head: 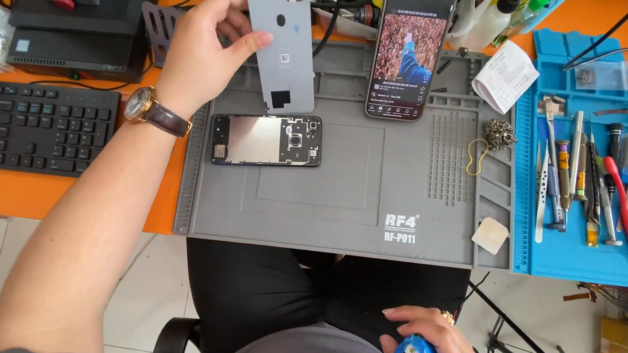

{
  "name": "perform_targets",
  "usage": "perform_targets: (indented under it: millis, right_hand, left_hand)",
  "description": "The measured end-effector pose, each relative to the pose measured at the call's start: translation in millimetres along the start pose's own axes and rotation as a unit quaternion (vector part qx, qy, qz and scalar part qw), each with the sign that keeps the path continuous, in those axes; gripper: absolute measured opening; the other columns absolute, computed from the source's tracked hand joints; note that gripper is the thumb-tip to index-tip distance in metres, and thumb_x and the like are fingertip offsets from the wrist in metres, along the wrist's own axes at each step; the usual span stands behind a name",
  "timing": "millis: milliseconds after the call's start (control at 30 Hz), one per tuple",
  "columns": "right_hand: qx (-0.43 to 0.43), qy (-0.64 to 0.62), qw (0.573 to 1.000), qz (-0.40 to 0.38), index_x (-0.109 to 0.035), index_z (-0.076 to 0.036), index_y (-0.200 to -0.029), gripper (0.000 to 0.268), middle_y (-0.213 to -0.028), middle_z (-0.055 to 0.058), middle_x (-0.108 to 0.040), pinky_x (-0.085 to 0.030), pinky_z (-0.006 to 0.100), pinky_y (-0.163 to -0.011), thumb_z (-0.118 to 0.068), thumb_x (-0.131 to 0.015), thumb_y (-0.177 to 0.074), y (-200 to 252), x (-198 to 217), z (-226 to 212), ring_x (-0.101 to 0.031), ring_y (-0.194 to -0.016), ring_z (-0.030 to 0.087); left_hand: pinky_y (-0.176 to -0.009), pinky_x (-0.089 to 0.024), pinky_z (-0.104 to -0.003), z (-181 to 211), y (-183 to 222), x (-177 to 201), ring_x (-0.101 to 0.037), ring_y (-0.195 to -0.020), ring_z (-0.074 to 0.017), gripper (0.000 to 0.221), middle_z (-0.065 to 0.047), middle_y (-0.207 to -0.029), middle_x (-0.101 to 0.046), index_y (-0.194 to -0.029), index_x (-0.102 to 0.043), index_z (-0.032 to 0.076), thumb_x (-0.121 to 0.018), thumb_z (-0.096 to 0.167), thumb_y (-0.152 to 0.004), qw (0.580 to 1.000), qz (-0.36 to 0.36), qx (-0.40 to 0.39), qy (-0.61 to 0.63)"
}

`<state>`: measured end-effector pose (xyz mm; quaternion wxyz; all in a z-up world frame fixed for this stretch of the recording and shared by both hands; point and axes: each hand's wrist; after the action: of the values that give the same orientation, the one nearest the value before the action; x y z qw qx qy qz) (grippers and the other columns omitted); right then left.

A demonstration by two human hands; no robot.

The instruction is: The person uses a blue electric screwdriver to remove screws from the back cover of a smartphone. They then place the cover aside and proceed to remove screws from the internal frame of the phone.

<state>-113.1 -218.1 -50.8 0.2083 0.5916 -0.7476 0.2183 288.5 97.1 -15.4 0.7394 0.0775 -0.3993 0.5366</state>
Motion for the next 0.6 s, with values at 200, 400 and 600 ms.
perform_targets:
  millis: [200, 400, 600]
  right_hand:
    - [-0.013, -0.007, 1.0, -0.007, -0.074, -0.018, -0.097, 0.034, -0.104, 0.002, -0.088, -0.071, 0.032, -0.088, -0.025, -0.096, -0.072, 0.0, 1.4, 8.9, -0.088, -0.095, 0.017]
    - [0.009, -0.016, 1.0, 0.007, -0.072, -0.016, -0.093, 0.029, -0.1, 0.003, -0.088, -0.068, 0.032, -0.084, -0.023, -0.093, -0.075, -4.5, -0.2, 3.5, -0.087, -0.088, 0.016]
    - [0.021, -0.055, 0.997, -0.048, -0.071, -0.019, -0.101, 0.034, -0.104, 0.004, -0.088, -0.07, 0.033, -0.087, -0.025, -0.094, -0.076, -9.3, -0.1, 17.4, -0.088, -0.092, 0.017]
  left_hand:
    - [-0.081, -0.056, -0.034, 5.5, 9.1, 3.4, -0.068, -0.087, -0.0154, 0.065, -0.004, -0.107, -0.077, -0.158, -0.051, 0.01, -0.089, 0.024, -0.107, 0.999, 0.012, 0.03, 0.016]
    - [-0.066, -0.055, -0.035, 16.0, 50.6, 10.5, -0.063, -0.1, -0.024, 0.082, -0.016, -0.132, -0.062, -0.167, -0.034, 0.006, -0.082, 0.042, -0.111, 0.995, 0.02, -0.014, -0.102]
    - [-0.114, -0.043, -0.057, 39.2, 94.6, 8.4, -0.055, -0.139, -0.033, 0.107, -0.006, -0.155, -0.064, -0.162, -0.053, 0.019, -0.085, 0.071, -0.074, 0.959, -0.184, 0.006, -0.215]
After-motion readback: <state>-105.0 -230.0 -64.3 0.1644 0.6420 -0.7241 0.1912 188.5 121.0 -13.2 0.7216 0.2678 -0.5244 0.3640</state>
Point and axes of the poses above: each hand's wrist, its own y-axis away from the middle knuckle, its own x-axis out of the back of the hand, z = x × y
